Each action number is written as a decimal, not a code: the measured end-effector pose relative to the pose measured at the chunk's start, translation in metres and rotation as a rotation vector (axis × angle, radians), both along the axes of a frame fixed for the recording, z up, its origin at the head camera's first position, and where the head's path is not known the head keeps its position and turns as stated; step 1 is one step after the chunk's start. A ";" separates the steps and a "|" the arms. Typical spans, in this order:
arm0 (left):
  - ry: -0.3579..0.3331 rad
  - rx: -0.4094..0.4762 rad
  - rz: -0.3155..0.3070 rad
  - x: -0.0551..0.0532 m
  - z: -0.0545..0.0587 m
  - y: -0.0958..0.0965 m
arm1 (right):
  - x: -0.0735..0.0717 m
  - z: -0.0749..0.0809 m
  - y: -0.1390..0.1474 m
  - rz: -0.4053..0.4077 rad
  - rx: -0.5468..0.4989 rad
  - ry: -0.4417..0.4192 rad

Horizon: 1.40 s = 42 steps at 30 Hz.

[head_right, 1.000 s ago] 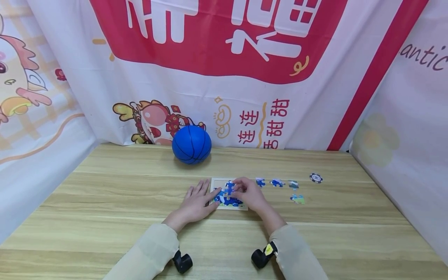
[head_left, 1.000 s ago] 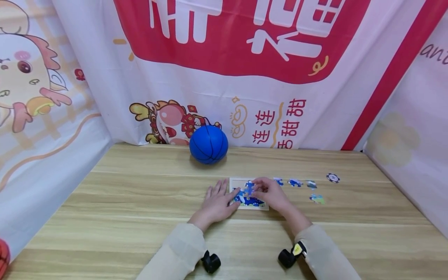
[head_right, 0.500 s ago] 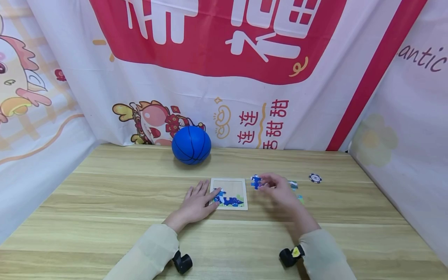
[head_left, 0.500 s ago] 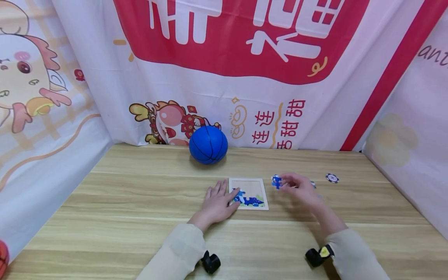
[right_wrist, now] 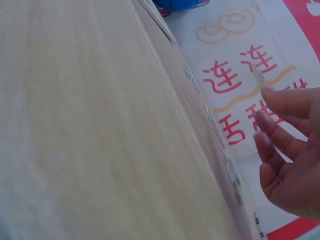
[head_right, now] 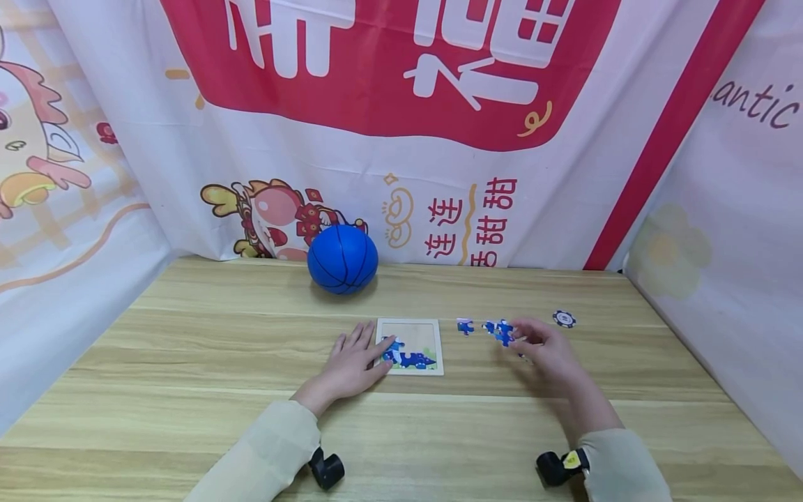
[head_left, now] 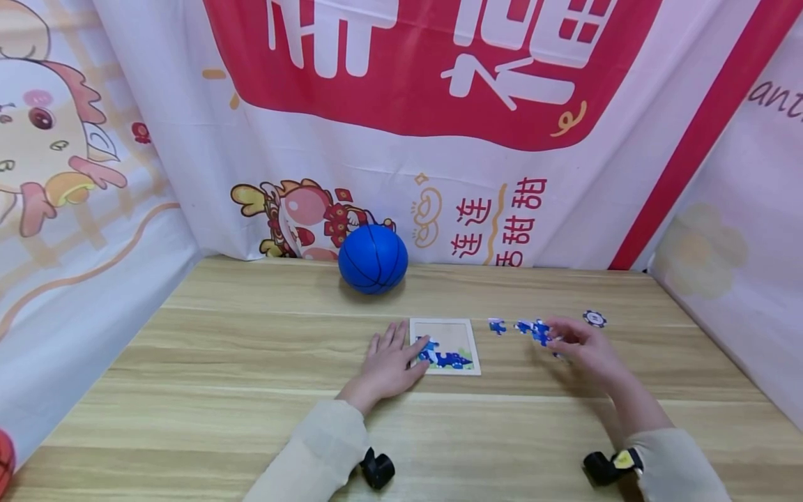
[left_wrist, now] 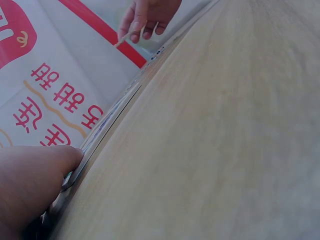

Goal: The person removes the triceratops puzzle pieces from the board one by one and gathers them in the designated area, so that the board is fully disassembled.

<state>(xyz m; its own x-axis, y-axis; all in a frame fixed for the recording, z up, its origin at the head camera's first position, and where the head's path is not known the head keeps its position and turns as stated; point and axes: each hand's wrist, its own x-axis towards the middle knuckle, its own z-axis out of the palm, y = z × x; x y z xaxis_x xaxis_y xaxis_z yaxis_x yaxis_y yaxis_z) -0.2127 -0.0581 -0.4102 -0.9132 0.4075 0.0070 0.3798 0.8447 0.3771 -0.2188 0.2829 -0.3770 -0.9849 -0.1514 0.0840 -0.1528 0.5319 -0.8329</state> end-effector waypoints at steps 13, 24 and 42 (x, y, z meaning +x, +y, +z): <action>0.003 -0.002 -0.004 -0.003 -0.002 0.000 | -0.005 -0.027 0.008 -0.008 0.107 0.001; -0.001 -0.002 0.000 -0.002 -0.002 -0.001 | -0.008 -0.031 0.002 -0.032 0.183 -0.014; 0.006 0.002 -0.003 -0.001 -0.001 0.000 | -0.008 -0.031 0.001 -0.052 0.200 -0.058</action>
<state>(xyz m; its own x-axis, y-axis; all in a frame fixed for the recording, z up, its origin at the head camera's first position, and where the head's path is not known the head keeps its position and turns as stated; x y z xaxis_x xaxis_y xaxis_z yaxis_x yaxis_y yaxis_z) -0.2135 -0.0584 -0.4109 -0.9119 0.4103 0.0136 0.3848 0.8429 0.3762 -0.2268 0.2838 -0.4079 -0.9942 -0.1077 0.0000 -0.0751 0.6934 -0.7166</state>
